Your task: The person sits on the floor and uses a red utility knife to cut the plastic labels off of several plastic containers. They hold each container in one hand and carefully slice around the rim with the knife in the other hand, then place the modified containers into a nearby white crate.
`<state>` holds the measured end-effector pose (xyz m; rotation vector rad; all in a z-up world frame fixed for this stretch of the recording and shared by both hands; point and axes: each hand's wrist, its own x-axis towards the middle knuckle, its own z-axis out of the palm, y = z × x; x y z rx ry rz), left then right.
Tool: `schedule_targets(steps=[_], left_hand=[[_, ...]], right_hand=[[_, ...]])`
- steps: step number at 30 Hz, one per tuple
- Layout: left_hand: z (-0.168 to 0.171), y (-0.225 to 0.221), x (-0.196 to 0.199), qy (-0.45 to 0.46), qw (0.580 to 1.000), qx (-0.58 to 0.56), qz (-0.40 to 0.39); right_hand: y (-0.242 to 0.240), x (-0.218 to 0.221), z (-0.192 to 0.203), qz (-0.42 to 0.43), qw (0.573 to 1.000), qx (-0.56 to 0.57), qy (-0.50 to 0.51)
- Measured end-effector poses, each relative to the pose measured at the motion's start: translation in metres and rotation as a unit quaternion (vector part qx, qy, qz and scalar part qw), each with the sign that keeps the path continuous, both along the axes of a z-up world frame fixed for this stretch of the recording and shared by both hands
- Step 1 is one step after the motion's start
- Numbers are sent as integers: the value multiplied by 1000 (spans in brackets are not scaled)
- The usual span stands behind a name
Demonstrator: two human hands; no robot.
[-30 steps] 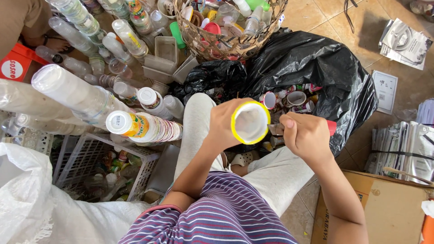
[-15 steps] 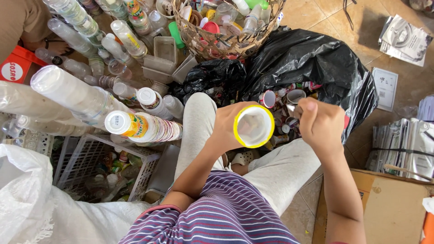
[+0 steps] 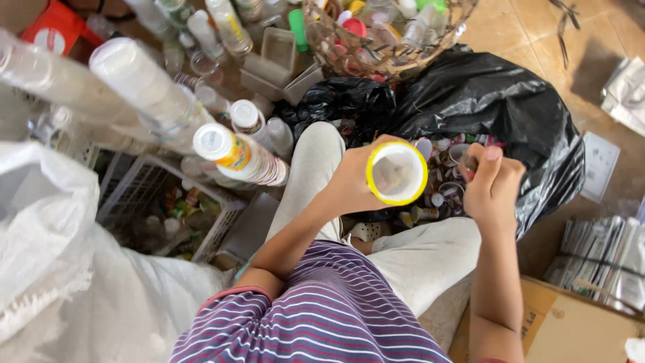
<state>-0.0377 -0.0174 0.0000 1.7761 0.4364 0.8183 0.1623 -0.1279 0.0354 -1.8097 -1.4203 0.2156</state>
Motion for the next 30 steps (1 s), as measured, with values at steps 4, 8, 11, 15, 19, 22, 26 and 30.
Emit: schedule_targets(steps=[4, 8, 11, 15, 19, 22, 26, 30], left_hand=[[-37, 7, -8, -287, 945, -155, 0], [-23, 1, -26, -340, 910, -237, 20], [-22, -7, -36, -326, 912, -246, 33], [30, -9, -79, -66, 982, -175, 14], [63, -19, -153, 57, 989, -117, -70], [42, -18, -185, -32, 995, -78, 45], [41, 6, -193, -48, 927, 106, 356], [45, 39, -170, 15, 907, 198, 372]], right_hand=[[33, -13, -48, 150, 978, 55, 132], [50, -62, -74, 279, 903, 110, 308], [65, -82, -84, 265, 907, 156, 289], [100, -92, -57, 240, 904, 252, 250], [137, -80, -10, 306, 914, 219, 150], [159, -91, 28, 366, 916, 147, 68], [172, -134, 71, 433, 896, 96, -21], [178, -169, 87, 439, 887, 46, -134]])
